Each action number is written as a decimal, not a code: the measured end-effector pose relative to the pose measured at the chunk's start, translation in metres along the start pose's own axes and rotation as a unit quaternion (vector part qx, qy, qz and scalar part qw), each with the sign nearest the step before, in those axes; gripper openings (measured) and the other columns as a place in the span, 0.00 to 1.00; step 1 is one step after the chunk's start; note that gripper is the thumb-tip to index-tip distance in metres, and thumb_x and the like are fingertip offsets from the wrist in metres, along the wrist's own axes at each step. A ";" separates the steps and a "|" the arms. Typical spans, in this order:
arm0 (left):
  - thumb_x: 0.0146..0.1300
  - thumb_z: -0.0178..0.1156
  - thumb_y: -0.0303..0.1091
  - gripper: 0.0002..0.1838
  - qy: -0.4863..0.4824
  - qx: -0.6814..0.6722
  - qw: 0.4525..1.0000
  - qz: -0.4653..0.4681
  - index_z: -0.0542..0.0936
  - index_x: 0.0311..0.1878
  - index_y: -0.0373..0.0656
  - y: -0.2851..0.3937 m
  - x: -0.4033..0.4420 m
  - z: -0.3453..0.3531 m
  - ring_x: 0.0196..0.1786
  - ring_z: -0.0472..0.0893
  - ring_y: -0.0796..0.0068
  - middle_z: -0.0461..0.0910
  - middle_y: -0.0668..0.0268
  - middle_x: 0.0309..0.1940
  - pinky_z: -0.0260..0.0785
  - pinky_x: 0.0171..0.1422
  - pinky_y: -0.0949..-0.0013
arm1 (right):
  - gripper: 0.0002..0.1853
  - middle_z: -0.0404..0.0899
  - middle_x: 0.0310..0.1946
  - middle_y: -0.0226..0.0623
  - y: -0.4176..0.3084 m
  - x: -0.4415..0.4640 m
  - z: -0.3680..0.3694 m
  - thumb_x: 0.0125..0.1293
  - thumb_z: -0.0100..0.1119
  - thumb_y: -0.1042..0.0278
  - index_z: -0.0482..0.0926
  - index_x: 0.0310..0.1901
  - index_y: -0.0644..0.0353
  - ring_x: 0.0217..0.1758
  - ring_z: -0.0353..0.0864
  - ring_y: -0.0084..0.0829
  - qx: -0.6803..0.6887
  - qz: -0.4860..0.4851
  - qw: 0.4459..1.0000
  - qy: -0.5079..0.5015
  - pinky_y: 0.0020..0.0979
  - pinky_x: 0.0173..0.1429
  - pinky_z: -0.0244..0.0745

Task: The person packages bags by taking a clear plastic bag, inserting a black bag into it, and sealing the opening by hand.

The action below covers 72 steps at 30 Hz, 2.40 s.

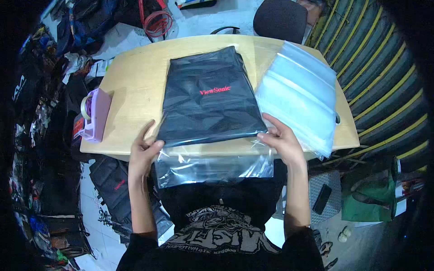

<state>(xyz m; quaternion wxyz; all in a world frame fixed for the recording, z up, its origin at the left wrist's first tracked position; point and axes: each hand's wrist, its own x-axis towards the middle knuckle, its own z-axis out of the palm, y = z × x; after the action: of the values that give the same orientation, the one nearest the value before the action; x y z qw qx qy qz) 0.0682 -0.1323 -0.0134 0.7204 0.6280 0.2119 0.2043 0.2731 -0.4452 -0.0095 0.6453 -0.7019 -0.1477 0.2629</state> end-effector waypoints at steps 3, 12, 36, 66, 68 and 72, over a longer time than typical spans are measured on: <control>0.54 0.70 0.23 0.31 -0.024 0.046 0.992 0.115 0.73 0.63 0.35 0.028 0.008 -0.006 0.29 0.74 0.85 0.80 0.69 0.30 0.66 0.34 0.82 | 0.40 0.72 0.26 0.23 -0.038 0.000 0.010 0.59 0.65 0.78 0.58 0.73 0.61 0.28 0.68 0.16 0.113 -0.105 0.987 -0.034 0.19 0.36 0.65; 0.60 0.66 0.25 0.24 -0.035 0.120 0.929 0.350 0.75 0.61 0.33 0.201 0.084 0.007 0.35 0.77 0.82 0.81 0.67 0.35 0.69 0.41 0.77 | 0.23 0.79 0.35 0.29 -0.201 0.063 0.001 0.67 0.61 0.67 0.73 0.61 0.64 0.34 0.73 0.16 0.029 -0.391 0.919 -0.050 0.20 0.38 0.67; 0.65 0.60 0.28 0.22 -0.154 0.008 0.913 0.377 0.73 0.60 0.30 0.265 0.079 -0.023 0.41 0.81 0.75 0.81 0.58 0.44 0.73 0.45 0.73 | 0.36 0.74 0.55 0.52 -0.269 0.053 -0.006 0.62 0.66 0.64 0.62 0.66 0.75 0.60 0.77 0.33 0.204 -0.333 0.893 -0.222 0.24 0.62 0.77; 0.65 0.63 0.32 0.11 -0.044 0.091 0.874 0.476 0.82 0.49 0.37 0.324 0.115 -0.013 0.38 0.84 0.76 0.85 0.64 0.37 0.75 0.40 0.75 | 0.16 0.86 0.41 0.40 -0.341 0.062 -0.017 0.65 0.64 0.64 0.82 0.50 0.63 0.44 0.86 0.27 -0.119 -0.508 0.853 -0.003 0.27 0.49 0.81; 0.65 0.62 0.26 0.10 -0.061 0.127 0.848 0.511 0.81 0.48 0.36 0.325 0.114 -0.020 0.39 0.83 0.77 0.85 0.63 0.37 0.74 0.40 0.75 | 0.13 0.86 0.41 0.40 -0.339 0.063 -0.025 0.65 0.63 0.67 0.83 0.49 0.63 0.44 0.86 0.28 -0.121 -0.521 0.844 -0.050 0.28 0.49 0.82; 0.65 0.60 0.22 0.08 -0.075 0.182 0.819 0.539 0.81 0.46 0.36 0.324 0.114 -0.027 0.38 0.83 0.77 0.85 0.63 0.38 0.74 0.41 0.75 | 0.10 0.84 0.44 0.44 -0.336 0.065 -0.038 0.66 0.54 0.78 0.83 0.46 0.65 0.47 0.85 0.31 -0.160 -0.555 0.812 -0.084 0.30 0.46 0.83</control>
<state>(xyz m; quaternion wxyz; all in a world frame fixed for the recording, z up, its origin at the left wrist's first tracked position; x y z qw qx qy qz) 0.1380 -0.0048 0.2986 0.3813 0.7748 -0.1819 0.4704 0.3923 -0.3994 0.3109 0.5454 -0.5689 -0.6058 -0.1089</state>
